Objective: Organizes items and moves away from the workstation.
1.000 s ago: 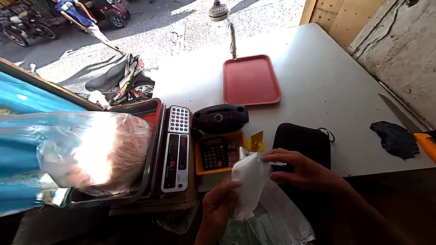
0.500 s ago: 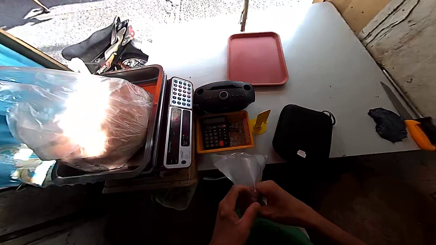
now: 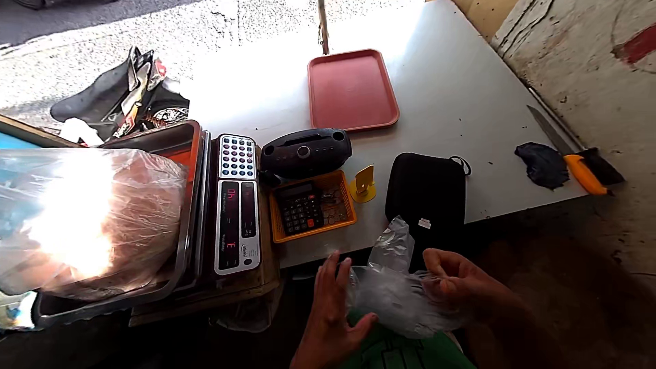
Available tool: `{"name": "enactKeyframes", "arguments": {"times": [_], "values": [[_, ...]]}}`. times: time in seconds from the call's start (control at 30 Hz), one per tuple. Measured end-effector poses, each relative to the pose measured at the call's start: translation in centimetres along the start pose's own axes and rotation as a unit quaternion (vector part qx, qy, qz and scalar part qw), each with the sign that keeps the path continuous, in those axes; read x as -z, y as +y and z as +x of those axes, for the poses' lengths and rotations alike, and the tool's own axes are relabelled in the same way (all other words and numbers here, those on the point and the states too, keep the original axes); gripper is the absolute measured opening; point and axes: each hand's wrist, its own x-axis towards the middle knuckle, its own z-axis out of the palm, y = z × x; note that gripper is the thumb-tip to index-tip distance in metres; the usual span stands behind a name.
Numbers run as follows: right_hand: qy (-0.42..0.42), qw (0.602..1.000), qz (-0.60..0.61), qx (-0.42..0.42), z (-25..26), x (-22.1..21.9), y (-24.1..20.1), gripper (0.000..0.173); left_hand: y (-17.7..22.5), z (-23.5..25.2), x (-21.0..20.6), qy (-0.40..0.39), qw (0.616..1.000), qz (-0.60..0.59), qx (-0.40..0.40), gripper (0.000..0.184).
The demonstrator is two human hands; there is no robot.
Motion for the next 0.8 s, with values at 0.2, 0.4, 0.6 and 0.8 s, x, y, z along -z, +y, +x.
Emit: {"name": "enactKeyframes", "arguments": {"times": [0.2, 0.4, 0.6, 0.8], "values": [[0.084, 0.825, -0.545, -0.126, -3.7, 5.6, -1.1, 0.053, 0.8, 4.0, -1.9, -0.089, 0.972, -0.218, -0.004, 0.02], [0.541, 0.838, -0.043, -0.062, -7.5, 13.5, 4.7, 0.082, 1.8, -0.8, 2.7, -0.06, 0.96, -0.233, 0.146, 0.025], [0.645, 0.755, 0.112, -0.04, -0.6, 12.5, 9.3, 0.086, 5.8, -0.3, 2.7, 0.032, 0.922, -0.278, 0.267, 0.039], [0.62, 0.775, 0.11, -0.05, -2.9, 14.4, 8.2, 0.078, 6.8, 0.2, 2.1, 0.08, 0.92, -0.356, 0.145, 0.074]]}}
